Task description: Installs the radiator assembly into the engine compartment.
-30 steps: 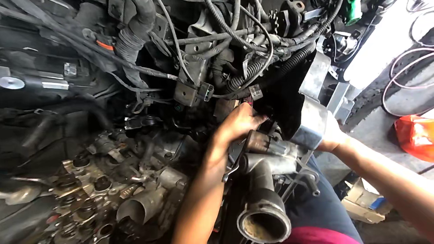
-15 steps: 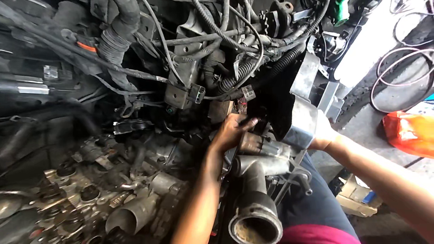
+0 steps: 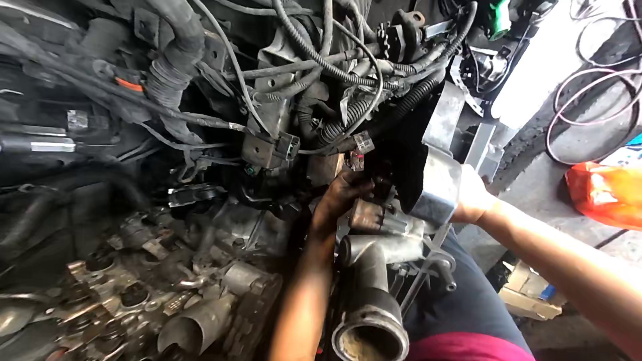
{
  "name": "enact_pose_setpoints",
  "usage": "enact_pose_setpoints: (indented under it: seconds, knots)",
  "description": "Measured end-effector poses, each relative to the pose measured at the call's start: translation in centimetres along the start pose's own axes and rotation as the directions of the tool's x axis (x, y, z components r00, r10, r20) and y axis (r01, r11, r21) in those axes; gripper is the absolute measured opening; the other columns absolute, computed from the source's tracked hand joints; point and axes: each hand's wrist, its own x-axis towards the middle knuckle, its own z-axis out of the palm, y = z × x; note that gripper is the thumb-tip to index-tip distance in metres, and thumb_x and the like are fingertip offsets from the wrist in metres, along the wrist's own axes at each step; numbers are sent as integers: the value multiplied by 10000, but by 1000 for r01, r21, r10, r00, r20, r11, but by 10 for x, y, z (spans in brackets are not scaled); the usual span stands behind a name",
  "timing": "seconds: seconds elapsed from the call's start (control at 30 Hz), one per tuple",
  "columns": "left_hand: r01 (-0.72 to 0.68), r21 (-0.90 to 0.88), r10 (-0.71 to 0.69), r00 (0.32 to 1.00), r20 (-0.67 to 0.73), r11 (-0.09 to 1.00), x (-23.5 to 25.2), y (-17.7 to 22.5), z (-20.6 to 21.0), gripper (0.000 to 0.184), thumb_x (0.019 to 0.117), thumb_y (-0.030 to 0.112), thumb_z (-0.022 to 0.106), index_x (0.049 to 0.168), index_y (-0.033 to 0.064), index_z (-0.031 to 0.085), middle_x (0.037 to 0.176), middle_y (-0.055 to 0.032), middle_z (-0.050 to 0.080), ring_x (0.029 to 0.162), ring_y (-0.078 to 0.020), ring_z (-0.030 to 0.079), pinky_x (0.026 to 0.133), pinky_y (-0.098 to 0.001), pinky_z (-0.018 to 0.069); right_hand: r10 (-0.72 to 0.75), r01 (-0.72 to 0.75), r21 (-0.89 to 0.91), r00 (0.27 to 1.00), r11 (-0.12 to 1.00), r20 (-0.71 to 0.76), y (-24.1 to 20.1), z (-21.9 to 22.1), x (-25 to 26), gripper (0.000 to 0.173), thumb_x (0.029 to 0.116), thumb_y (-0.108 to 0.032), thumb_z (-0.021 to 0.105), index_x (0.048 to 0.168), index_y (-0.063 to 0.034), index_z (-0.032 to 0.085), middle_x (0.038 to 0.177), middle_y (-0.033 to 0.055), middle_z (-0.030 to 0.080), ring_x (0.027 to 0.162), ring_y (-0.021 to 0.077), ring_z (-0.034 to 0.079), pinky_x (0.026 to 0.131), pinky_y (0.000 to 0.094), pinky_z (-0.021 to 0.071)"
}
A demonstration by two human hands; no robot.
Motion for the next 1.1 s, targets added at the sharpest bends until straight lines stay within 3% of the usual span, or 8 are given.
enact_pose_setpoints:
  seconds: [0.2, 0.3, 0.43, 0.53, 0.6, 0.77, 1.0, 1.1]
  knots:
    - [-108, 247, 139, 984, -111, 963, -14, 9, 8, 155, 987, 86, 602, 938, 25, 736, 773, 72, 701, 701, 73, 625, 686, -145, 546, 25, -25, 21, 999, 999, 37, -1, -3, 0, 441, 638, -417, 751, 889, -55, 769, 800, 125, 710, 656, 297, 691, 511, 463, 512]
    - [214, 394, -167, 974, -150, 894, -17, 57, 19, 195, 1035, 97, 575, 921, 9, 708, 738, 23, 630, 672, 23, 559, 713, -186, 503, 13, -14, 7, 999, 1000, 36, 0, -1, 0, 443, 648, -428, 739, 906, -70, 774, 792, 110, 699, 659, 283, 687, 512, 449, 511]
    - [0, 523, 61, 993, -99, 853, -10, 40, 13, 236, 1001, 142, 600, 826, 33, 714, 668, 36, 635, 605, 36, 571, 587, -175, 480, -1, 0, 8, 1000, 1000, 24, 1, 0, -1, 436, 659, -440, 728, 883, -69, 771, 790, 117, 699, 654, 286, 688, 501, 447, 509]
    - [430, 622, -362, 900, -241, 655, -20, 137, 59, 207, 1064, 68, 518, 1082, -44, 690, 952, -128, 679, 866, -125, 614, 846, -287, 489, 0, -1, 7, 1000, 1000, 17, 0, -1, -1, 434, 671, -442, 715, 884, -67, 771, 787, 107, 699, 661, 268, 686, 512, 426, 509]
    - [474, 627, -384, 878, -286, 618, -26, 148, 70, 198, 1064, 63, 514, 1082, -50, 675, 976, -144, 667, 876, -140, 606, 844, -290, 483, -4, 4, 4, 1000, 1000, 10, 1, -2, -1, 431, 668, -438, 714, 880, -66, 769, 787, 109, 701, 661, 269, 687, 510, 424, 506]
    - [266, 579, -226, 964, -142, 771, -12, 83, 28, 237, 1001, 168, 642, 845, -8, 671, 694, -92, 597, 594, -160, 551, 580, -355, 478, -9, 9, -7, 1000, 1000, 9, 2, 1, -2, 420, 659, -432, 716, 871, -73, 764, 780, 104, 695, 665, 272, 687, 500, 433, 502]
    - [214, 471, -117, 967, -226, 856, -16, 59, 29, 301, 1033, 263, 596, 835, 52, 681, 672, 12, 595, 581, -28, 551, 564, -241, 497, 0, 0, 7, 1000, 1000, 24, 1, -1, -2, 432, 666, -443, 733, 858, -57, 765, 794, 121, 706, 670, 291, 695, 513, 454, 515]
    - [262, 441, -150, 950, -273, 859, -15, 52, 30, 349, 1056, 269, 563, 814, 43, 672, 654, -6, 586, 568, -56, 537, 561, -269, 479, -8, 8, 3, 1000, 1000, 7, 1, 1, -2, 422, 667, -440, 733, 853, -62, 761, 786, 113, 702, 662, 279, 691, 507, 438, 509]
